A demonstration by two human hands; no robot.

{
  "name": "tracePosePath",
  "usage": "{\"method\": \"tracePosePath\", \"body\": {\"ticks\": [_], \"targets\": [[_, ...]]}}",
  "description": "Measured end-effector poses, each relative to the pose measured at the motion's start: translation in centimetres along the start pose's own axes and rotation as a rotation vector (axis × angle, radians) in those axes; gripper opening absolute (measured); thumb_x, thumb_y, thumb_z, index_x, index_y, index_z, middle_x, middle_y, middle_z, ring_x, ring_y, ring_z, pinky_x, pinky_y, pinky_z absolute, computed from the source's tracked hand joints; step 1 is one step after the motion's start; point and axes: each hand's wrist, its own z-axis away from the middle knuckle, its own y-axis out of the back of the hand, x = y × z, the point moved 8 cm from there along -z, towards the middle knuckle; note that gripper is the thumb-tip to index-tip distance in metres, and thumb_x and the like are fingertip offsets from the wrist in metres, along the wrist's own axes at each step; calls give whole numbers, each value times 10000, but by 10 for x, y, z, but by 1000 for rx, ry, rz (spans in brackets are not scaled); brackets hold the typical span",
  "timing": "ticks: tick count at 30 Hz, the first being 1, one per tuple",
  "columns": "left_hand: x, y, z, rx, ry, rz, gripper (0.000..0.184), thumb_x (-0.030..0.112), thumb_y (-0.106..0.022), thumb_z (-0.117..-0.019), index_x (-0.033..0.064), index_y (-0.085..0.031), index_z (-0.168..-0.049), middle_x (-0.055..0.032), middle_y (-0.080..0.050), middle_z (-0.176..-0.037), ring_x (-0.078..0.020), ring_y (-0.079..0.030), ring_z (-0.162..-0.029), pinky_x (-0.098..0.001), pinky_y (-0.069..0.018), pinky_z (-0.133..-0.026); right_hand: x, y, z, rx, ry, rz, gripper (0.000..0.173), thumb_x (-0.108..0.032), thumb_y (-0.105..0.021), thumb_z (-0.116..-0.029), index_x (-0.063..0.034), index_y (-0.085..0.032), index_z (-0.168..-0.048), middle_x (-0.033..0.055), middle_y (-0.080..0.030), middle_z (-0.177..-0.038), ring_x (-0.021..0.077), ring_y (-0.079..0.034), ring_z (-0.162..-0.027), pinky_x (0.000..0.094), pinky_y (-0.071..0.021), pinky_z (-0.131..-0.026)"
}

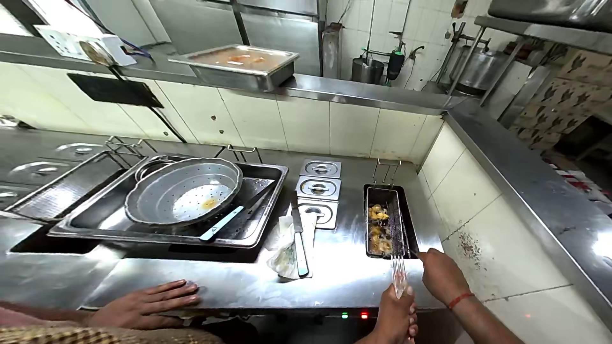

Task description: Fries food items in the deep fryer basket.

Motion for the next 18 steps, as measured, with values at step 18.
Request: {"method": "tracePosePath", "body": {"ticks": [18], "targets": [[-2, 4, 2, 49, -47, -9, 141, 174, -511, -1082, 41, -485, -1121, -19, -516, -662, -108, -493, -456, -256, -463, -412, -5, 29, -13, 8, -6, 15, 344, -75, -560, -942, -65, -676, -1265, 197, -646, -1267, 364, -626, -1195, 539, -527, -975]]}}
